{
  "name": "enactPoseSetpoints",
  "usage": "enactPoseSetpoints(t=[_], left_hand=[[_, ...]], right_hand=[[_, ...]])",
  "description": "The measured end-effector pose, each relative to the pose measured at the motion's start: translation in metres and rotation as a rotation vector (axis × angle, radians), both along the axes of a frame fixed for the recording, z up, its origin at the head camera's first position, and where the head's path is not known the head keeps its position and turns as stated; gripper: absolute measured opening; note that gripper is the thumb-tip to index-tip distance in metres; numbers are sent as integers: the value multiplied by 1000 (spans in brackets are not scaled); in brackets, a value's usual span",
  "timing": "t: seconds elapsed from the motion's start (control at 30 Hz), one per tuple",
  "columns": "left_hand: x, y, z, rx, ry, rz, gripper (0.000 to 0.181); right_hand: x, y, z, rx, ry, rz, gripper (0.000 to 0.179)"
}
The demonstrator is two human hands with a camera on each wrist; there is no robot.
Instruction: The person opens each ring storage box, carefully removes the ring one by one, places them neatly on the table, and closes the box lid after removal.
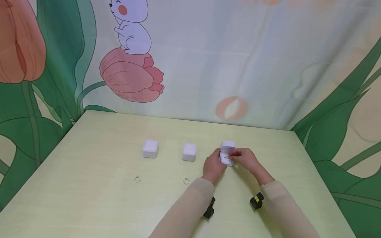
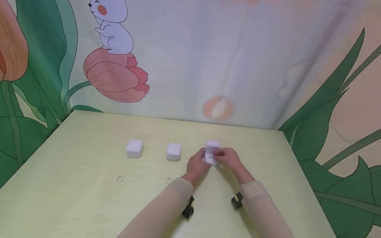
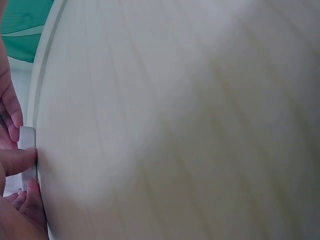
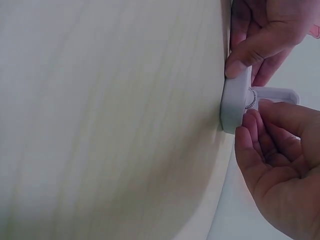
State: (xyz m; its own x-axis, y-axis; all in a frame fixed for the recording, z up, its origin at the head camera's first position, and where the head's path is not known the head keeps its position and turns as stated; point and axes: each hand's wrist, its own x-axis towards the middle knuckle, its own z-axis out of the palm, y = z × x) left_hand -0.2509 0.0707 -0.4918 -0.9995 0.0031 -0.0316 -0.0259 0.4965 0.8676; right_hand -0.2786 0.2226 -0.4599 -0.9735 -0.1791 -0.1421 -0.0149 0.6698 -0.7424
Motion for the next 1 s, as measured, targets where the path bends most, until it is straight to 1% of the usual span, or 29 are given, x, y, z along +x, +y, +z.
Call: enactPoseSetpoints(t=[0.13,0.2,0.3,0.4,0.6,0.9,1.0], left_hand=[[0,0,0,-2,0,-1,54],[1,1,0,-1,-3,-1,55],[1,1,1,-8,-1,0,56],[1,0,1,3,-9,0,56],[1,0,3,2,-12,-1,54],[0,1,0,6,-24,-3,52],[0,1,1,2,-21,-2,53]], right_hand=[[-1,0,-2,24,-5,-11,26],[-1,-1,-2,41,5,-4,25],[-1,-2,-3,73,35,9,22],[-1,-3,-5,102,71,18,19],[-1,-6,-8,117,106,16,15],[-5,-5,-9,122,98,21,11],[-6,-4,-9,128,102,32,11]])
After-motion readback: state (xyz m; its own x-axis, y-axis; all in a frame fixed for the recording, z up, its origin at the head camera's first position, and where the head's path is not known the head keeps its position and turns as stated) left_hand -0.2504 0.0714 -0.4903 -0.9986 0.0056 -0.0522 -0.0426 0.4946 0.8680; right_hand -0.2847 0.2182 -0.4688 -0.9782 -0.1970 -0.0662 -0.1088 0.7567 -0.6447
